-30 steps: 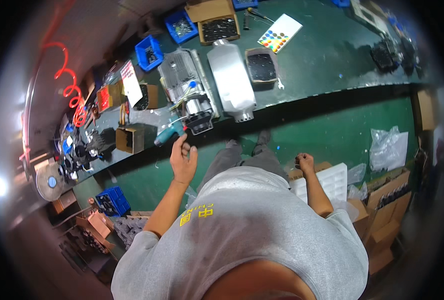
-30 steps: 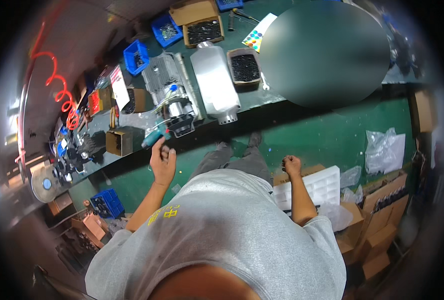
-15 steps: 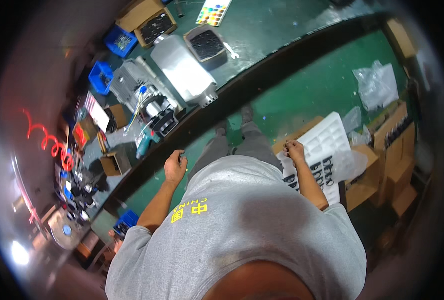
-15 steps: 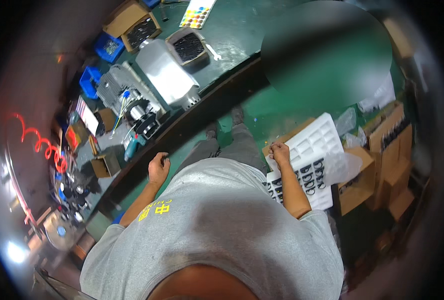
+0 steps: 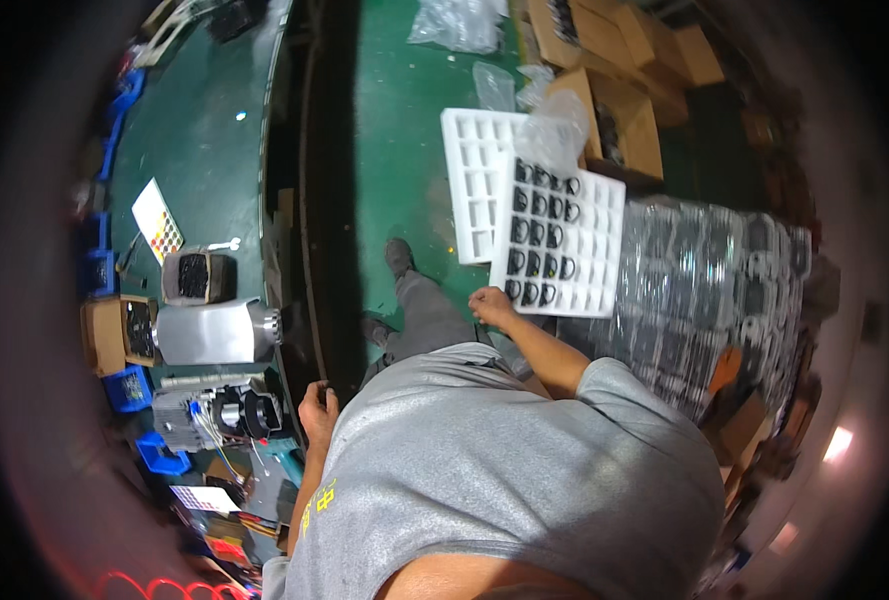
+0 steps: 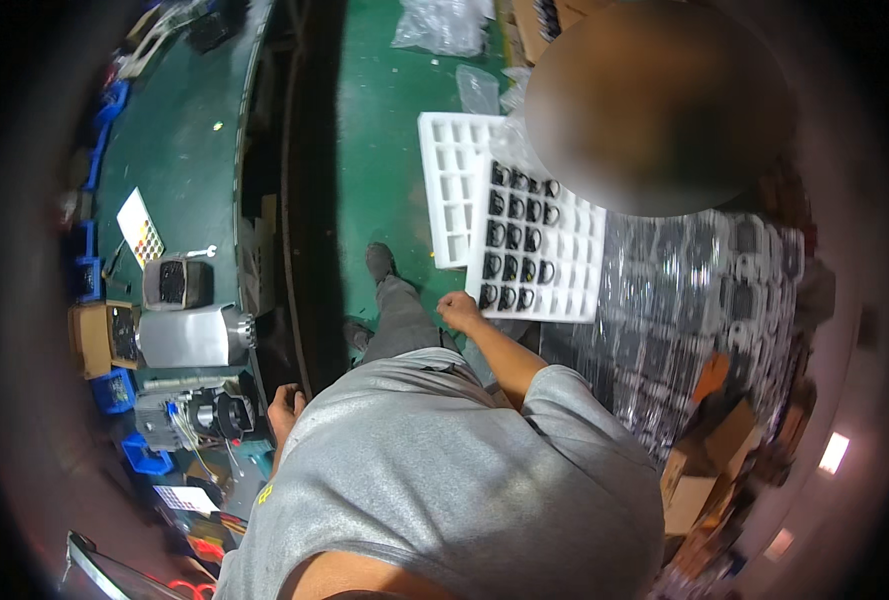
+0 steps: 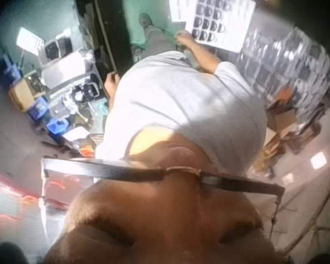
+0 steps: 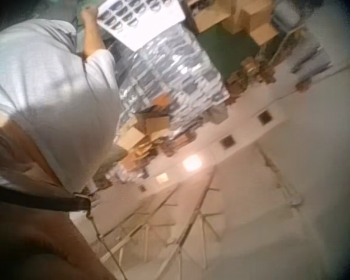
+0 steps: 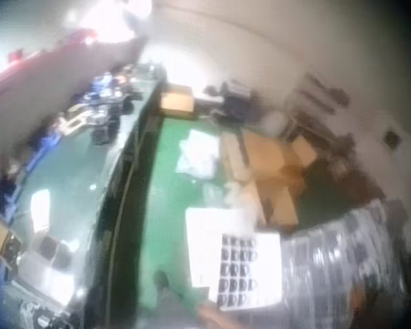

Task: The person unpacks a silver metal casing and uses a cordless drill to fasten it. They then attach a motor assembly to the casing, connect wires, and secure a black plastic component using the drill. The person works at a green workbench in a workshop environment.

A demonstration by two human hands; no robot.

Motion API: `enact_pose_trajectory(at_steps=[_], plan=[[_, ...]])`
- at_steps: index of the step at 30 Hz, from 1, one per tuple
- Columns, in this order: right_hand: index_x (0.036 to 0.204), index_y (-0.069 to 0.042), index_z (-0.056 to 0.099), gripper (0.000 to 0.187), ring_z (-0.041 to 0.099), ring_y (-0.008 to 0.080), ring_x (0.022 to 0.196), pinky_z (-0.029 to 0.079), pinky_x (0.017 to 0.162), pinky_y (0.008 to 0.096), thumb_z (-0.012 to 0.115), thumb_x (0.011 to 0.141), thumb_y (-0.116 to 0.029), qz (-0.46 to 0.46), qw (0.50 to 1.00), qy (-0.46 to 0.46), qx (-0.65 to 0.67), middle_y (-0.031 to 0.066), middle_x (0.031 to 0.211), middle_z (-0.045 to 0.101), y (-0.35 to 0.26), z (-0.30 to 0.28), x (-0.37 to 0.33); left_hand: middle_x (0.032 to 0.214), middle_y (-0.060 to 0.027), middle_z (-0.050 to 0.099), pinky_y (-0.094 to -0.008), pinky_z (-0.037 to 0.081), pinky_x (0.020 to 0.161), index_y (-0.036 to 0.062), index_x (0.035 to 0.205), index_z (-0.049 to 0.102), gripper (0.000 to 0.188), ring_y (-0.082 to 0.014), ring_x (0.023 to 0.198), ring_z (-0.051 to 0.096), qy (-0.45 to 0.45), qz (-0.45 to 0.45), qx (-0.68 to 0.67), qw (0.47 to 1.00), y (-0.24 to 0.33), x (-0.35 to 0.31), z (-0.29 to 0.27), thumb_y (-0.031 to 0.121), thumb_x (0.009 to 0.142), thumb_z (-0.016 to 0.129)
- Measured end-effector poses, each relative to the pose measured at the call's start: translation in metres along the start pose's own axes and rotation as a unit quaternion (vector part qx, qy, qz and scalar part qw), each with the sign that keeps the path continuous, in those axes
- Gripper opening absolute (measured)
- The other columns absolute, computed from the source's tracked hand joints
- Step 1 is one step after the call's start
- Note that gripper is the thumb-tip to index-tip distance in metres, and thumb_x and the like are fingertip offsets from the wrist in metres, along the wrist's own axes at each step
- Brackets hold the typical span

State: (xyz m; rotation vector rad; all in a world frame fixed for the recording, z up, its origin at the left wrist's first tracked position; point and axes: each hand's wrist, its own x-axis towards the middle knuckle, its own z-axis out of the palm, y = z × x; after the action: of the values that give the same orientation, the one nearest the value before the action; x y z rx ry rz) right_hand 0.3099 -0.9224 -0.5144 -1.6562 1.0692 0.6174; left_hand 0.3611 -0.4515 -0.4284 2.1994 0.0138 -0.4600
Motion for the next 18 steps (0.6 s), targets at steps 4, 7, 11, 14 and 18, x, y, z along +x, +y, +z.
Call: enact_pose_trajectory(at_steps=[4,7,11,14,18], plan=[[0.098,-0.001,0.074,0.02,0.07,0.0181,0.071,0.055,0.061,0.0349,0.071,0.088,-0.018,-0.09,0.993,0.066,-0.038,0.0109,0.083,0.073,0.049,-0.011,0.01,0.084,-0.0189,0.072,-0.0381,0.055,0.07,-0.0001,0.103,0.068,0.015,-0.0291,0.073,0.071,-0.074,0.007,0.063,0.995,0.052,0.018,-0.016,0.009,0.091,0.068],[0.095,-0.002,0.077,0.024,0.073,0.0304,0.084,0.057,0.078,0.0397,0.074,0.081,-0.022,-0.092,0.978,0.18,-0.058,0.0147,0.088,0.075,0.094,-0.023,0.02,0.081,-0.0185,0.071,-0.0374,0.054,0.067,0.0002,0.101,0.067,0.014,-0.0275,0.07,0.069,-0.097,0.079,0.1,0.987,0.042,0.038,-0.013,0.008,0.09,0.068],[0.094,-0.005,0.076,0.022,0.071,0.0369,0.093,0.056,0.083,0.0428,0.073,0.078,-0.02,-0.088,0.961,0.231,-0.123,0.0178,0.096,0.074,0.123,-0.065,0.064,0.081,-0.017,0.071,-0.0372,0.054,0.067,0.0014,0.101,0.068,0.015,-0.0292,0.07,0.069,-0.128,0.057,0.148,0.979,0.07,0.069,-0.004,0.009,0.087,0.069],[0.095,-0.003,0.075,0.023,0.07,0.0398,0.095,0.056,0.084,0.045,0.07,0.08,-0.02,-0.064,0.934,0.35,-0.04,0.0219,0.097,0.072,0.12,-0.105,0.097,0.083,-0.0166,0.072,-0.039,0.056,0.069,0.0019,0.103,0.07,0.019,-0.0285,0.073,0.071,-0.151,0.053,0.218,0.963,0.092,0.098,0.01,0.013,0.087,0.069],[0.11,-0.001,0.073,0.032,0.069,0.041,0.104,0.055,0.093,0.0443,0.069,0.083,-0.017,-0.003,0.95,0.311,-0.007,0.0248,0.107,0.072,0.087,-0.186,0.149,0.084,-0.0162,0.074,-0.0376,0.058,0.074,0.0026,0.103,0.072,0.022,-0.028,0.079,0.074,-0.192,0.001,0.202,0.96,0.1,0.133,0.029,0.017,0.087,0.07]])
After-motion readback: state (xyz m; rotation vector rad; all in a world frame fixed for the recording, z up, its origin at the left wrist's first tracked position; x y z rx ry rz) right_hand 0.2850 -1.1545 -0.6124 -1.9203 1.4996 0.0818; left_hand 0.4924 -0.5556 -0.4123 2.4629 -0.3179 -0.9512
